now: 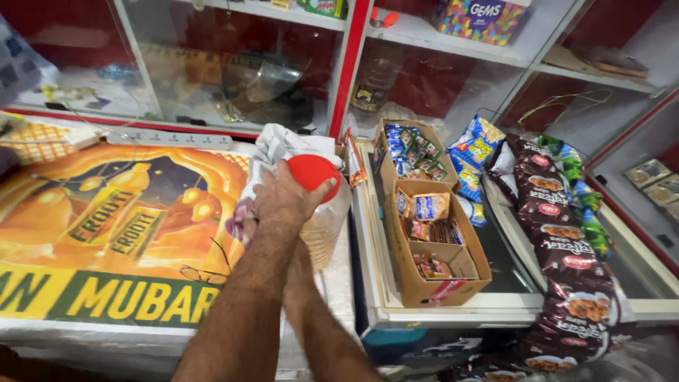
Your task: The person wipes the interior surfaces of a glass display cabinet with a cloth, then picks up a large plastic jar filled with snacks from a counter and places it onto the shelf. They repeat this process with a second jar, arranging both on the shelf.
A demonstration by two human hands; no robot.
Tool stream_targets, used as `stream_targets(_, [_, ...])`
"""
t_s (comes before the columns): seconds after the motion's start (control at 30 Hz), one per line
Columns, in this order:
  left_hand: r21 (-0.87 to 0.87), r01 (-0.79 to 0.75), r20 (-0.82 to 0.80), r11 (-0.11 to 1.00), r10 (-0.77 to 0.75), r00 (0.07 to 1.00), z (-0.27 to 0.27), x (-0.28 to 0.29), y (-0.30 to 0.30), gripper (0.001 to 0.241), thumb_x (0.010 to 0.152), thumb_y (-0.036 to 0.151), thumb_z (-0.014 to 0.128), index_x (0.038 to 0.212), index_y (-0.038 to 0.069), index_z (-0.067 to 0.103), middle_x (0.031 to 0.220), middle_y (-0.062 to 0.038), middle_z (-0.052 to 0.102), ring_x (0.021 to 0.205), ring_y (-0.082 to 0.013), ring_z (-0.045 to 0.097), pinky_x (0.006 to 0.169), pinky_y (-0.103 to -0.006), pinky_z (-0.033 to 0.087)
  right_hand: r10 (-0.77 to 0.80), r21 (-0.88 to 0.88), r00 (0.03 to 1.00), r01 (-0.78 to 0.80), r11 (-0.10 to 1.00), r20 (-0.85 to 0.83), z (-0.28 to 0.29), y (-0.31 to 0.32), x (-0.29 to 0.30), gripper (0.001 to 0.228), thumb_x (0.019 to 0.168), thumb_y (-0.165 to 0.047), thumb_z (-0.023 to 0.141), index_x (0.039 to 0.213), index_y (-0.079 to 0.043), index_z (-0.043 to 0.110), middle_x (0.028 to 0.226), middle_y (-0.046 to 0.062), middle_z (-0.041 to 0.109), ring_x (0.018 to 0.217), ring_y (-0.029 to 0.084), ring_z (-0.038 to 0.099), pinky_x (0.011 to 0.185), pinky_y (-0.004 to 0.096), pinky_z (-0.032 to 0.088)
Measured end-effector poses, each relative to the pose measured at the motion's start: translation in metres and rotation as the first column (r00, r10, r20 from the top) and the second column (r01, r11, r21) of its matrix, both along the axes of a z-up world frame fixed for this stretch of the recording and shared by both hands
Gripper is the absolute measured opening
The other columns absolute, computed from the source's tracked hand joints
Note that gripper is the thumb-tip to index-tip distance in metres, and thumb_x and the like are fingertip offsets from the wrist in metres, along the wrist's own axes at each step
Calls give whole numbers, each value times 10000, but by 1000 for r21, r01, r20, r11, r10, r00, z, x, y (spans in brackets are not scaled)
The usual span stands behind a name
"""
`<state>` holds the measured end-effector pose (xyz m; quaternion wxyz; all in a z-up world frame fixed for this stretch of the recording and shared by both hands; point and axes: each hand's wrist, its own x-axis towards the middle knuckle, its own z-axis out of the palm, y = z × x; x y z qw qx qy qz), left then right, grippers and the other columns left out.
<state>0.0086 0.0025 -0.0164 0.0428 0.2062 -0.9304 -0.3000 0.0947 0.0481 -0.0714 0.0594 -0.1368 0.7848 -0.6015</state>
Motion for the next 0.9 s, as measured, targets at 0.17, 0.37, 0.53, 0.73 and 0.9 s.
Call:
stream_targets(0.17, [11,22,44,1000,-23,999,0,1,-2,1206,670,871,687,1553,127,340,1479,-231,450,1358,-467,474,1086,-536,458,89,313,988,-46,949,-124,-64,36,1,335,983,-289,541,1259,-138,655,1208,137,709,1074,361,686,893,462,531])
stream_targets(0.37, [17,36,33,999,-36,999,-12,-5,-12,1275,675,891,680,1603,128,254,1528,-253,397,1389,-485,418,1124,-553,400,150,892,982,36,450,-115,-179,71,-29,283,978,-218,575,1139,-24,701,1348,220,598,1153,375,656,970,464,548])
stream_targets(0.53, [79,22,31,997,-24,999,-22,-14,-15,1275,643,865,709,1597,146,265,1527,-263,394,1392,-477,421,1136,-567,383,100,906,987,72,416,-125,-109,80,-34,528,794,-195,764,1277,-54,603,1441,203,496,1255,381,552,1023,442,496])
stream_targets(0.73, [172,-17,-98,985,34,995,-54,-12,-22,1312,639,862,732,1590,80,280,1484,-331,409,1417,-484,401,1179,-626,296,-382,691,913,370,621,-145,-42,75,-29,833,776,-370,875,1404,-36,441,1350,211,549,1271,385,536,1075,464,445])
stream_targets(0.9, [446,-29,-195,894,129,972,-76,2,-24,1350,626,812,748,1619,84,194,1511,-374,318,1406,-516,377,1150,-558,371,-244,153,960,264,952,-135,-60,76,-54,1103,556,-213,943,1446,0,327,1323,208,624,1241,305,642,1063,374,527])
